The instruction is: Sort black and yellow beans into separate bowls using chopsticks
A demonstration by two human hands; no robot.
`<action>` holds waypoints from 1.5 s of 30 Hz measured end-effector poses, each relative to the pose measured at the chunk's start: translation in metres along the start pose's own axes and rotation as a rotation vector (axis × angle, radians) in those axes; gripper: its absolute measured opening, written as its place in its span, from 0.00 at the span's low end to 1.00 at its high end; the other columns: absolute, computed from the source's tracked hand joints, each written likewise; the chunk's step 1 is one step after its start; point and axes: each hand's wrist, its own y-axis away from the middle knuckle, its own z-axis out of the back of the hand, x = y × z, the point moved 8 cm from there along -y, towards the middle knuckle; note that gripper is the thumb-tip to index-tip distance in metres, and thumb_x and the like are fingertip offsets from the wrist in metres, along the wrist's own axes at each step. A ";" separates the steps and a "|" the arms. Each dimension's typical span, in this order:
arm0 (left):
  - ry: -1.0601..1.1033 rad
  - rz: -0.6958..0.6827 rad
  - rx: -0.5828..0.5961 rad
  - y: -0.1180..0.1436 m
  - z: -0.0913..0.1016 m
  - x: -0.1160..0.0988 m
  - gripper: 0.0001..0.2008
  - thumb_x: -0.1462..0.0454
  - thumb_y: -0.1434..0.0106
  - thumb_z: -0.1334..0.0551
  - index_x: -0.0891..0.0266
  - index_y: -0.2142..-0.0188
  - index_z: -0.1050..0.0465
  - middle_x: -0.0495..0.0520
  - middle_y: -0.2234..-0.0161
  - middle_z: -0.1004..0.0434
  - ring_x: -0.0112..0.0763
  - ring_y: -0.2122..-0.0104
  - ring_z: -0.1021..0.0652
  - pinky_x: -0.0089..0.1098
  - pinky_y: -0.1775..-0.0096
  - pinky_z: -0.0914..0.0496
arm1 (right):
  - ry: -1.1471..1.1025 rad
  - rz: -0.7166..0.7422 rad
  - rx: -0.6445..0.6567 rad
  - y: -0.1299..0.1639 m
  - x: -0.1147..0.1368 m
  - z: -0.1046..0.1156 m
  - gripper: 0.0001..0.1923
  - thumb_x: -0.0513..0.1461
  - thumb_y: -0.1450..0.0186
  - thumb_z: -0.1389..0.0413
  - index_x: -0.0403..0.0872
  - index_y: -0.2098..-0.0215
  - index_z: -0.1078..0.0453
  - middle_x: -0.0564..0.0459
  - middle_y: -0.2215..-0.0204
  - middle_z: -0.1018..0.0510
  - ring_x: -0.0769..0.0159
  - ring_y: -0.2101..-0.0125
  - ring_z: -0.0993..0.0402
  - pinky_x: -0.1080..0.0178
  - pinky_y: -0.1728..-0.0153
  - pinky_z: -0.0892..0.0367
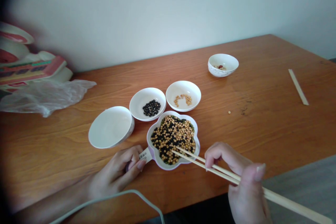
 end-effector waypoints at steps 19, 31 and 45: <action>0.008 -0.002 0.008 0.000 -0.001 0.001 0.14 0.64 0.23 0.46 0.57 0.67 0.44 0.47 0.69 0.35 0.26 0.72 0.35 0.29 0.69 0.40 | 0.009 0.101 -0.118 -0.002 0.008 0.008 0.42 0.59 0.24 0.72 0.52 0.75 0.25 0.50 0.75 0.24 0.59 0.69 0.27 0.58 0.66 0.36; 0.016 0.008 0.017 0.001 -0.003 0.003 0.14 0.64 0.22 0.46 0.57 0.67 0.45 0.48 0.69 0.35 0.26 0.71 0.35 0.29 0.69 0.41 | -0.003 0.063 -0.062 -0.003 0.013 0.004 0.45 0.69 0.32 0.72 0.52 0.74 0.26 0.51 0.74 0.23 0.57 0.71 0.27 0.59 0.69 0.34; 0.018 0.009 0.013 0.001 -0.002 0.004 0.14 0.64 0.22 0.45 0.57 0.67 0.45 0.47 0.69 0.36 0.27 0.71 0.36 0.29 0.69 0.40 | -0.013 0.097 -0.012 -0.002 0.009 -0.001 0.41 0.64 0.27 0.72 0.54 0.70 0.27 0.51 0.71 0.23 0.57 0.67 0.28 0.59 0.65 0.36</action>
